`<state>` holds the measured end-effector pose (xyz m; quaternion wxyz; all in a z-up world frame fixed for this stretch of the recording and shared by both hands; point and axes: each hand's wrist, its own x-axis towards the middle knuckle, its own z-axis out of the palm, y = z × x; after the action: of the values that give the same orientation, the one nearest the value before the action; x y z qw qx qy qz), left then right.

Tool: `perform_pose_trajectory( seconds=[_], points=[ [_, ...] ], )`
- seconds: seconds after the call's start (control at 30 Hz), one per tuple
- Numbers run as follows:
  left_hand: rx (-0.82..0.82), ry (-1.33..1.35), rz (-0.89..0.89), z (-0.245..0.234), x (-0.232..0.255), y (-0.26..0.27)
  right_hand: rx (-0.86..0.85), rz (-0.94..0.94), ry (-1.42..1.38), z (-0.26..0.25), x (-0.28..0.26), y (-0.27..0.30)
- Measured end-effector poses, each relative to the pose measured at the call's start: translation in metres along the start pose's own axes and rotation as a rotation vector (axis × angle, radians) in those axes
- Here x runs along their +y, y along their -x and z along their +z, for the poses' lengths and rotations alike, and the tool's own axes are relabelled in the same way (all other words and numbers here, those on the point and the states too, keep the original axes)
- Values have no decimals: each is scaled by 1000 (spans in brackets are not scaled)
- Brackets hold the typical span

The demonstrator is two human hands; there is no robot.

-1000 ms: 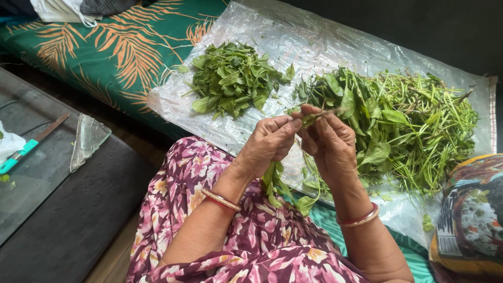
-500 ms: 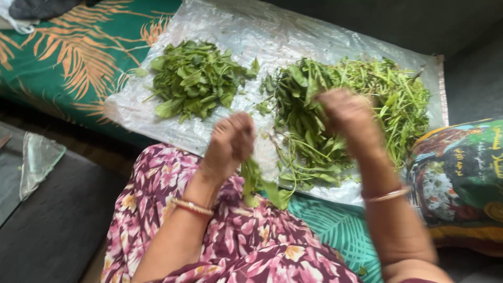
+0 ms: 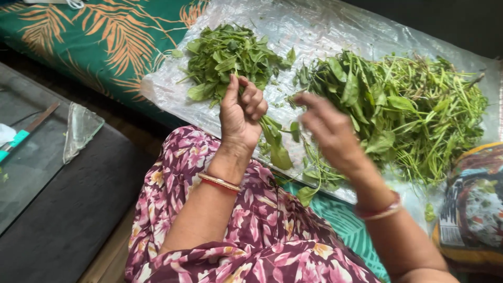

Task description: The person sits cross-legged and sorts leafy green vegetables by hand, separating leaves from stems. The leaves are placed in one pile and the stems in another on a plastic sheet. The person handles the vegetables one at a time, picking leaves off the stems and moving them to the appropriate pile.

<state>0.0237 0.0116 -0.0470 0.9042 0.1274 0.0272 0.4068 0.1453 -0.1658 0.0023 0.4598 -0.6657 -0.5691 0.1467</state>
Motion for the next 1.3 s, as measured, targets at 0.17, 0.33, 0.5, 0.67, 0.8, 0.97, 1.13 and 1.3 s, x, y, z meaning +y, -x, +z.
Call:
perform_pose_trajectory(
  seconds=[0.17, 0.33, 0.5, 0.67, 0.8, 0.97, 1.13, 1.3],
  points=[
    [29, -46, 135, -9, 8, -3, -259, 54, -42, 51, -20, -38],
    [185, -357, 168, -26, 26, -7, -89, 187, 0, 46, -5, -128],
    [316, -440, -13, -58, 18, 10, -9, 232, 4, 59, 13, -250],
    [337, -420, -77, -93, 23, 10, 307, -2, 288, 36, 33, -257],
    [306, -334, -133, -112, 28, -4, 302, -158, 69, -3, 47, -139],
    [243, -381, -182, -116, 26, -1, 156, 265, 384, -11, 59, 19],
    [161, -535, -181, -95, 30, 17, -6, 515, 669, 15, 78, 88],
    [72, -765, -228, -75, 24, 30, 177, 448, 245, 13, 86, 89]
  ],
)
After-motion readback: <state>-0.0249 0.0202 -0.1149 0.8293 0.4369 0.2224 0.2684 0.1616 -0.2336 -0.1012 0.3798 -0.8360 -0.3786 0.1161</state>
